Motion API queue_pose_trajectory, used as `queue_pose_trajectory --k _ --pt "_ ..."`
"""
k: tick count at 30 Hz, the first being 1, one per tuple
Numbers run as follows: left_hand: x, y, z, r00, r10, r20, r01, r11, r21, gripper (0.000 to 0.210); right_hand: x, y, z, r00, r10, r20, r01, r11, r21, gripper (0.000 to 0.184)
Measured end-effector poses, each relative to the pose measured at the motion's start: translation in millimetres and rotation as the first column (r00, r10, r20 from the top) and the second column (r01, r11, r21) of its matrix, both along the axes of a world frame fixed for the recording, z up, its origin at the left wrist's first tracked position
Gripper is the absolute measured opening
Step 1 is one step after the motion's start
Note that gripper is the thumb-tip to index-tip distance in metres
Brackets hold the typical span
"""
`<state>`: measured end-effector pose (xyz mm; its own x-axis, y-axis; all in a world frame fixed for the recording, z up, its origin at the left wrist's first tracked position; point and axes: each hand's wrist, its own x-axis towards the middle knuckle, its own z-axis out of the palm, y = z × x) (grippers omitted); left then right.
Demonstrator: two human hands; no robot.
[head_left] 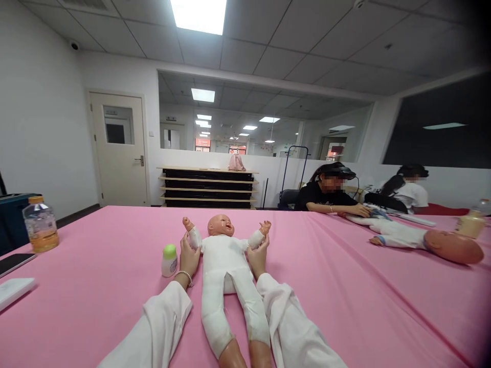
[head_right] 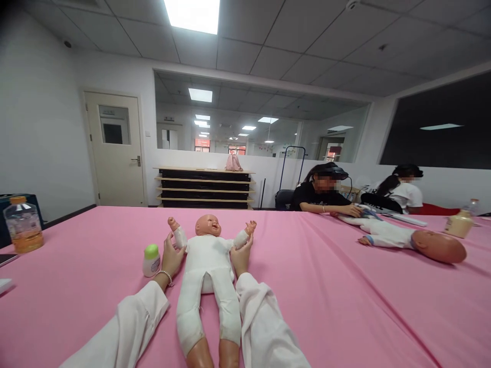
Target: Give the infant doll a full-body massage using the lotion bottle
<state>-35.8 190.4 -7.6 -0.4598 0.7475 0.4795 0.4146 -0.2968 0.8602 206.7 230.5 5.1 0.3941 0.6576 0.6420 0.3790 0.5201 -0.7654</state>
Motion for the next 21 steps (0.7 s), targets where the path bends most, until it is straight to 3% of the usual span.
queue_pose_trajectory --k 4,8,12,15,21 --pt "5 -14 5.9 0.989 0.058 0.135 -0.07 0.994 0.089 0.085 2 -7 -0.4 0.999 0.028 -0.027 -0.027 0.999 0.043 0.084" --pt "6 -40 10.0 0.997 0.035 0.068 -0.045 0.988 0.147 0.076 3 -24 -2.8 1.0 0.018 -0.019 -0.018 1.0 0.013 0.078" --pt "5 -75 10.4 0.993 -0.063 -0.101 0.063 0.998 -0.003 0.042 0 -55 -4.0 0.99 0.128 0.054 -0.119 0.982 -0.147 0.052" --pt "5 -96 8.5 0.983 -0.127 -0.13 0.111 0.986 -0.122 0.047 0 -73 -8.2 0.974 0.186 0.13 -0.146 0.952 -0.27 0.029" --pt "6 -110 5.1 0.987 -0.131 -0.095 0.115 0.98 -0.161 0.053 5 -89 -10.4 0.963 0.205 0.173 -0.135 0.928 -0.348 0.025"
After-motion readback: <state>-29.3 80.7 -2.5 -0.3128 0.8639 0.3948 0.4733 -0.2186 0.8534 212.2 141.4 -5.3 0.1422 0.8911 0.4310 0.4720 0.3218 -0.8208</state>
